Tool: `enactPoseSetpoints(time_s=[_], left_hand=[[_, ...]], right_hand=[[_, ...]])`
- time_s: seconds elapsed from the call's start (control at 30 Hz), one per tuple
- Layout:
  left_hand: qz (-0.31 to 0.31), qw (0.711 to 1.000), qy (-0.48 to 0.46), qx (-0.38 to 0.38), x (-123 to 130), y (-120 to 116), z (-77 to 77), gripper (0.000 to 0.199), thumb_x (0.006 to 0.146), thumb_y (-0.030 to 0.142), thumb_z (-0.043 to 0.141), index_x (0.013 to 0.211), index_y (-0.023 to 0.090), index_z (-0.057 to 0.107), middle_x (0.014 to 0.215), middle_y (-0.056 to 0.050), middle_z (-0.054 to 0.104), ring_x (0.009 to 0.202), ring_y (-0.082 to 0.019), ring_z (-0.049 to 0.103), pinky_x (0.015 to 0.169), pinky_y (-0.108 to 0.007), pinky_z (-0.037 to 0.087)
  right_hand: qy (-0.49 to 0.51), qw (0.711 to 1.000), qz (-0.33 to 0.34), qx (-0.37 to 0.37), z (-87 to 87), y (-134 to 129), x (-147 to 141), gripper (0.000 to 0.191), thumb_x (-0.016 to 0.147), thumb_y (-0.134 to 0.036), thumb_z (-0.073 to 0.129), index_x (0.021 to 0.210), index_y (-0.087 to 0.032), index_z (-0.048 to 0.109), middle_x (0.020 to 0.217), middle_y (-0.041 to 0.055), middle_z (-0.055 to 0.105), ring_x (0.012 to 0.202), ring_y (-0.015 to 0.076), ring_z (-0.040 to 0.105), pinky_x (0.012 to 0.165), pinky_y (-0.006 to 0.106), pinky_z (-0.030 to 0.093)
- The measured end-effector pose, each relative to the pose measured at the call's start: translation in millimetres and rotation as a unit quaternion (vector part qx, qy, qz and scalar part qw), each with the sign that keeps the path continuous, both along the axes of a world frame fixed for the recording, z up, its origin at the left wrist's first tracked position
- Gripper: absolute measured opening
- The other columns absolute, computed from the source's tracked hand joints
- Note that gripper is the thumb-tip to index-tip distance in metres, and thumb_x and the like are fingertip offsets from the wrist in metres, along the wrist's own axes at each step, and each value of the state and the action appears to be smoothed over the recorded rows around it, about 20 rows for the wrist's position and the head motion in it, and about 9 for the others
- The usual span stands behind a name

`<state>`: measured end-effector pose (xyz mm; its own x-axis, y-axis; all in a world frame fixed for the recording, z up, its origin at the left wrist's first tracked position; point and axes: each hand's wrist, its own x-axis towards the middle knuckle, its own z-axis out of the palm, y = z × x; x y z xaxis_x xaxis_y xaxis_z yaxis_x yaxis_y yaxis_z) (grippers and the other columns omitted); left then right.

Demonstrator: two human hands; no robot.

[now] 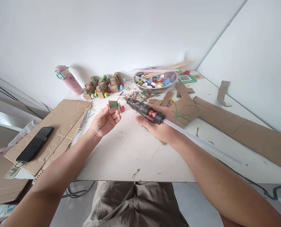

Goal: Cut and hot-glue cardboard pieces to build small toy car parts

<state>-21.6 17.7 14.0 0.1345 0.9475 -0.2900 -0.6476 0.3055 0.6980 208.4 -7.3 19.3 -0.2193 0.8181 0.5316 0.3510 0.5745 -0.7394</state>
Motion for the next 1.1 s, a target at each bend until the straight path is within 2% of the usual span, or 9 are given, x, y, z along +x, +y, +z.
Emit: enactPoseSetpoints(time_s=[0.23,0.5,0.63,0.77,0.9,1.1], left_hand=[[-0.080,0.997,-0.009,-0.005,17,-17,0.8,0.009,0.091,0.020,0.078,0.090,0.021,0.069,0.074,0.002,0.079,0.067,-0.015,0.079,0.071,-0.024,0.062],[-0.131,0.991,-0.017,0.003,23,-24,-5.8,0.012,0.090,0.020,0.080,0.096,0.022,0.070,0.072,0.004,0.078,0.066,-0.015,0.080,0.069,-0.021,0.061],[-0.140,0.990,-0.008,0.002,22,-23,-8.9,0.018,0.089,0.021,0.083,0.103,0.022,0.072,0.074,0.003,0.079,0.067,-0.015,0.080,0.072,-0.022,0.062],[-0.144,0.990,-0.008,-0.003,23,-24,-9.9,0.014,0.086,0.019,0.085,0.095,0.020,0.073,0.075,0.002,0.080,0.069,-0.015,0.080,0.074,-0.023,0.062],[-0.137,0.991,0.000,-0.009,25,-26,-9.4,0.015,0.086,0.021,0.084,0.097,0.022,0.073,0.074,0.002,0.079,0.069,-0.015,0.080,0.074,-0.025,0.062],[-0.138,0.990,0.005,-0.003,26,-28,-8.9,0.014,0.084,0.024,0.083,0.089,0.022,0.070,0.076,0.001,0.078,0.070,-0.016,0.077,0.081,-0.029,0.062]], right_hand=[[0.109,0.993,0.009,-0.053,-1.5,0,-16,0.050,0.079,-0.071,0.083,0.069,-0.031,0.057,0.085,0.0035,0.078,0.079,0.0253,0.073,0.078,0.046,0.064],[0.167,0.985,0.020,-0.034,-8.7,-8,-28,0.043,0.078,-0.063,0.088,0.071,-0.031,0.060,0.087,0.0019,0.077,0.072,0.0223,0.069,0.073,0.044,0.062],[0.172,0.985,0.015,-0.018,-11.8,-7,-29,0.045,0.080,-0.062,0.087,0.070,-0.030,0.058,0.086,0.0018,0.077,0.074,0.0224,0.071,0.074,0.044,0.063],[0.152,0.988,-0.003,-0.035,-12.1,-9,-29,0.048,0.080,-0.068,0.084,0.071,-0.030,0.055,0.085,0.0023,0.076,0.079,0.0249,0.074,0.075,0.047,0.064],[0.147,0.988,-0.013,-0.052,-11.3,-10,-29,0.052,0.078,-0.072,0.083,0.070,-0.031,0.053,0.086,0.0027,0.077,0.083,0.0267,0.075,0.077,0.049,0.065],[0.133,0.989,-0.015,-0.057,-12.1,-10,-28,0.052,0.077,-0.072,0.084,0.071,-0.030,0.053,0.086,0.0033,0.077,0.078,0.0250,0.073,0.073,0.046,0.065]])
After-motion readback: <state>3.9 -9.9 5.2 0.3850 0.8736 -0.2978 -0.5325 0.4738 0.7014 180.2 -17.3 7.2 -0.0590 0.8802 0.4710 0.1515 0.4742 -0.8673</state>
